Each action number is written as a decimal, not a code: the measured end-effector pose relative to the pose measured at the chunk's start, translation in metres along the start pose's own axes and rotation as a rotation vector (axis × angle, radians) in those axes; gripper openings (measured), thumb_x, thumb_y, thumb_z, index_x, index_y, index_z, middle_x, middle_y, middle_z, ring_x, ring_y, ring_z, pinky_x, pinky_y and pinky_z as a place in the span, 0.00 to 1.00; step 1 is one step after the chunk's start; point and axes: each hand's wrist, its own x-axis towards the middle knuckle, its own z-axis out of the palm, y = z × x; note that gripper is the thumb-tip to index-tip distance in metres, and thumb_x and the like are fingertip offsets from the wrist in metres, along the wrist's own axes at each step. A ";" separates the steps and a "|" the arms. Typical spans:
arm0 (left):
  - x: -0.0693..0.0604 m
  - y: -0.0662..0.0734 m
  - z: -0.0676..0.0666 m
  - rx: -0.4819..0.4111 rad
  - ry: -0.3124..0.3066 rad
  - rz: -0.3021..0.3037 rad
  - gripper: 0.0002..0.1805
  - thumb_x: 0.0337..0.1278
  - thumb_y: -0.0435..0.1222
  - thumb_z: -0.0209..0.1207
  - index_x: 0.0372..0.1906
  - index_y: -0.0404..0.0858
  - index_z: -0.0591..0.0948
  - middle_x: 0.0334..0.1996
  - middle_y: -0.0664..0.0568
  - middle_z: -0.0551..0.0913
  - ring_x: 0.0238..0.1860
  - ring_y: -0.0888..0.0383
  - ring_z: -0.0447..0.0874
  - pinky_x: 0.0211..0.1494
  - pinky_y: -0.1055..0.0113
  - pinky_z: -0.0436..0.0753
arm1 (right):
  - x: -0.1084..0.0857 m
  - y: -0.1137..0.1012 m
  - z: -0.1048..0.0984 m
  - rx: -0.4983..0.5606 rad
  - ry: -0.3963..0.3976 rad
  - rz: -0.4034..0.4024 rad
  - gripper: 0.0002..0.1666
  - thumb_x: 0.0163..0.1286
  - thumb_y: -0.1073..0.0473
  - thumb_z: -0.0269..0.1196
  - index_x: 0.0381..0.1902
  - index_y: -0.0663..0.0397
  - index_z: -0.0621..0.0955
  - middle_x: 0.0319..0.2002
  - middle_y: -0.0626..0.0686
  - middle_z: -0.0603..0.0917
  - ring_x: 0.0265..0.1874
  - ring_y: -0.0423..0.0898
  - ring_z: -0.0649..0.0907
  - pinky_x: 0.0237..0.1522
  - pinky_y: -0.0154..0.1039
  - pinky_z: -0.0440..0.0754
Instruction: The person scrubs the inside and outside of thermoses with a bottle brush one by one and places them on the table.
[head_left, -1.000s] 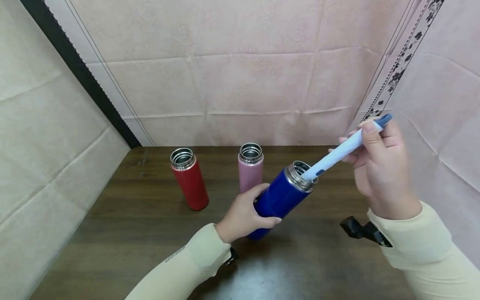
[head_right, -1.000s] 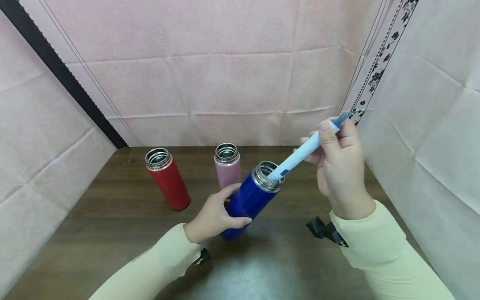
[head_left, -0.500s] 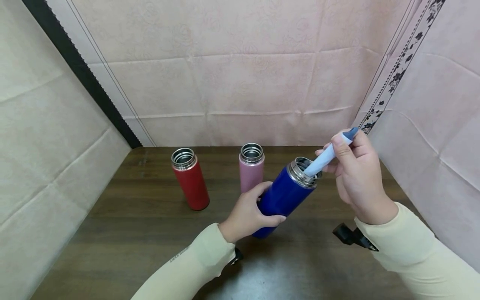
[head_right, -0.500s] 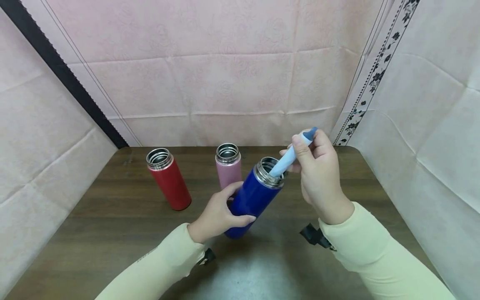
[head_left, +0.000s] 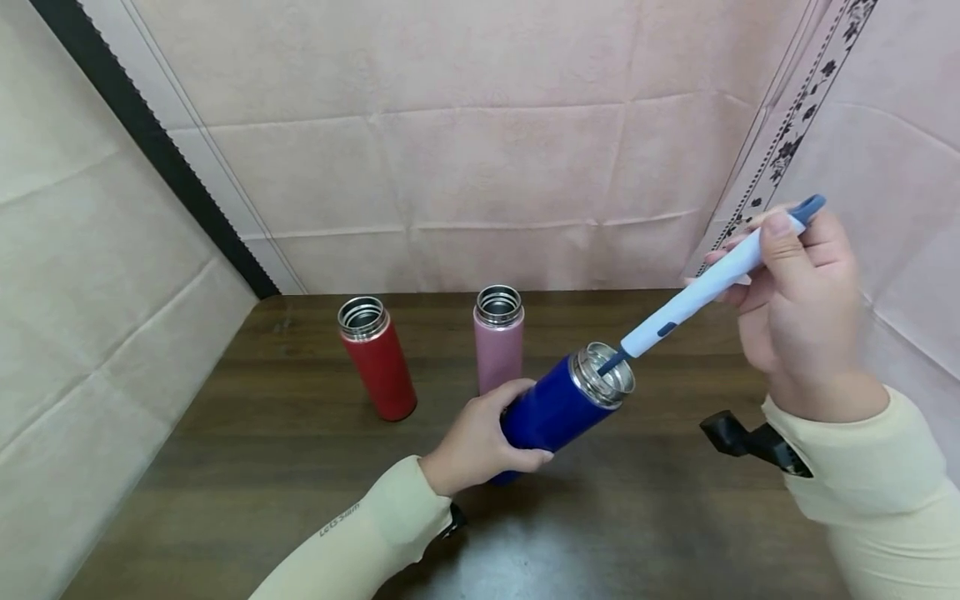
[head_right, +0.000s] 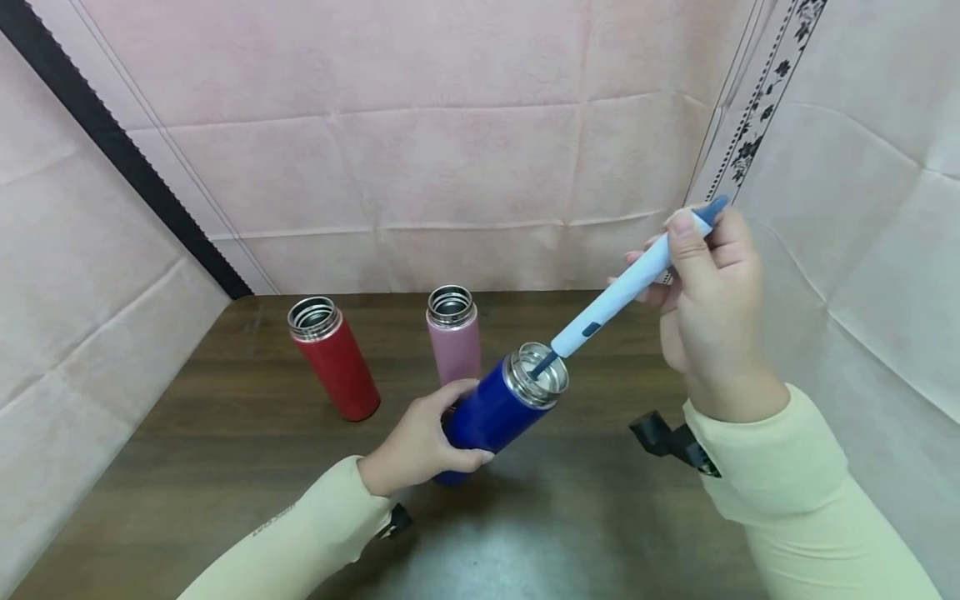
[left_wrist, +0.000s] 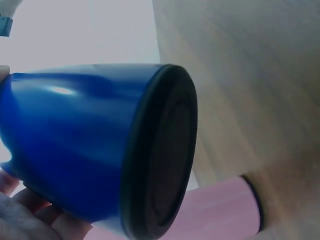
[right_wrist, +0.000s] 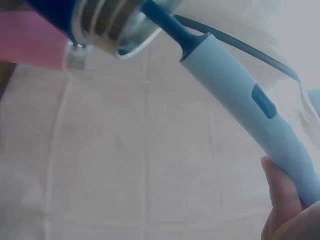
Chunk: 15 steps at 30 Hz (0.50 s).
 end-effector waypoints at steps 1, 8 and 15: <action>-0.001 0.001 -0.001 0.007 0.003 -0.001 0.39 0.43 0.48 0.70 0.64 0.49 0.70 0.58 0.56 0.77 0.55 0.52 0.77 0.56 0.46 0.77 | 0.001 -0.002 0.000 0.019 0.001 -0.001 0.08 0.71 0.68 0.52 0.37 0.73 0.70 0.27 0.64 0.78 0.24 0.55 0.85 0.27 0.47 0.85; -0.005 0.003 -0.004 0.076 0.047 0.016 0.39 0.43 0.49 0.70 0.64 0.49 0.69 0.57 0.55 0.78 0.54 0.52 0.78 0.56 0.46 0.77 | 0.006 -0.018 -0.003 0.181 0.013 0.005 0.09 0.73 0.69 0.47 0.39 0.76 0.67 0.27 0.69 0.79 0.25 0.61 0.84 0.26 0.54 0.83; -0.008 0.002 -0.008 0.110 0.055 0.014 0.39 0.43 0.49 0.69 0.65 0.48 0.69 0.57 0.53 0.78 0.54 0.51 0.78 0.55 0.45 0.78 | 0.007 -0.023 -0.006 0.213 0.056 -0.015 0.11 0.73 0.68 0.47 0.37 0.76 0.67 0.25 0.70 0.78 0.24 0.62 0.84 0.25 0.55 0.83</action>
